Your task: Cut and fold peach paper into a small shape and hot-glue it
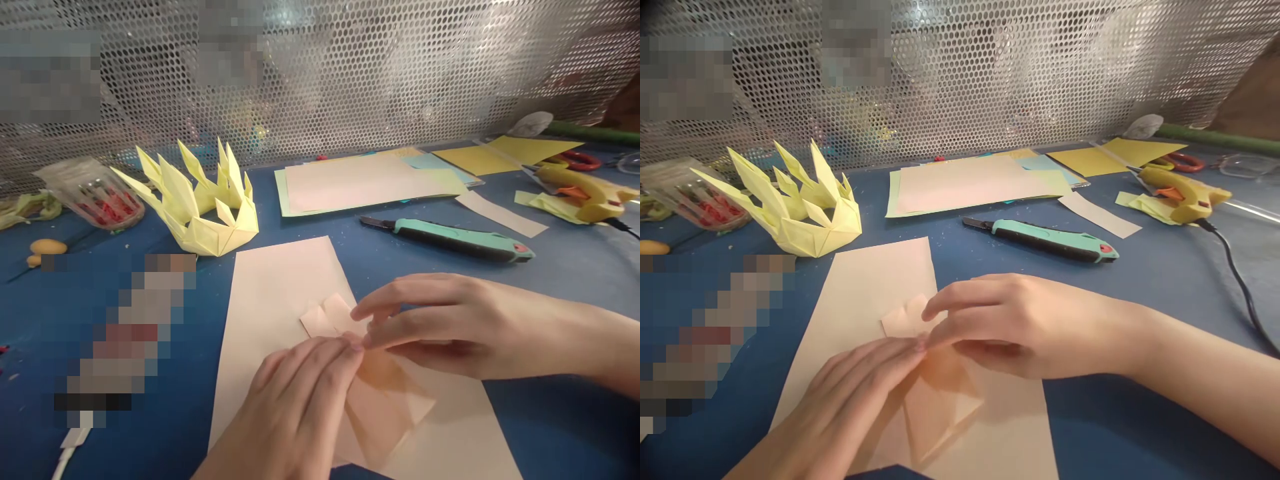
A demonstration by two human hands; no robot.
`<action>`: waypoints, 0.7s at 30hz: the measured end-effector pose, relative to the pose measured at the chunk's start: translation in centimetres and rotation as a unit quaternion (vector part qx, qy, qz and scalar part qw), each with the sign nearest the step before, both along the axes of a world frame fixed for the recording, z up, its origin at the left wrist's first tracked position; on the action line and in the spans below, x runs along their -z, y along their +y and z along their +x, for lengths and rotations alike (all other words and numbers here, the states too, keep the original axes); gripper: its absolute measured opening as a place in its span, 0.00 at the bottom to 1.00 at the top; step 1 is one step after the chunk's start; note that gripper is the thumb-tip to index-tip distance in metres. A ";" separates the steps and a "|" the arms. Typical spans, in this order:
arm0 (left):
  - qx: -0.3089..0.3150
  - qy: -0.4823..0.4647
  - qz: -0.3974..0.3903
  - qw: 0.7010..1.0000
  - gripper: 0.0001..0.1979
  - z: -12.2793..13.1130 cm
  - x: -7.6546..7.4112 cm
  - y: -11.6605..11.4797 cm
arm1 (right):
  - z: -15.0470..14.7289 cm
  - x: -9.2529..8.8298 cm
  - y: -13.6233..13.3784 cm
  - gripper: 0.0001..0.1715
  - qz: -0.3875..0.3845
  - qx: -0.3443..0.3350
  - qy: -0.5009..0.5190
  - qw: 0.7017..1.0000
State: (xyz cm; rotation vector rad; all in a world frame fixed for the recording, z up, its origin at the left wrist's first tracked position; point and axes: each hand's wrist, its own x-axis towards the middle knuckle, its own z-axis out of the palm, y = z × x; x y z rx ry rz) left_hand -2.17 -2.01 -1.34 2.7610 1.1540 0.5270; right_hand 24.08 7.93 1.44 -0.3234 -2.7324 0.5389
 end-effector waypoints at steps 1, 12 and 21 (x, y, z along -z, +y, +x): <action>0.006 -0.003 -0.003 1.000 0.26 -0.1 0.0 0.3 | 0.0 0.1 0.0 0.16 -0.035 -0.004 0.005 0.999; 0.016 0.005 -0.015 1.000 0.24 -0.6 -0.5 1.7 | -0.5 0.7 0.3 0.08 -0.273 -0.003 0.041 0.961; 0.054 0.054 0.067 0.995 0.22 -0.6 0.6 0.7 | -0.3 0.2 0.9 0.09 -0.281 0.069 -0.032 0.957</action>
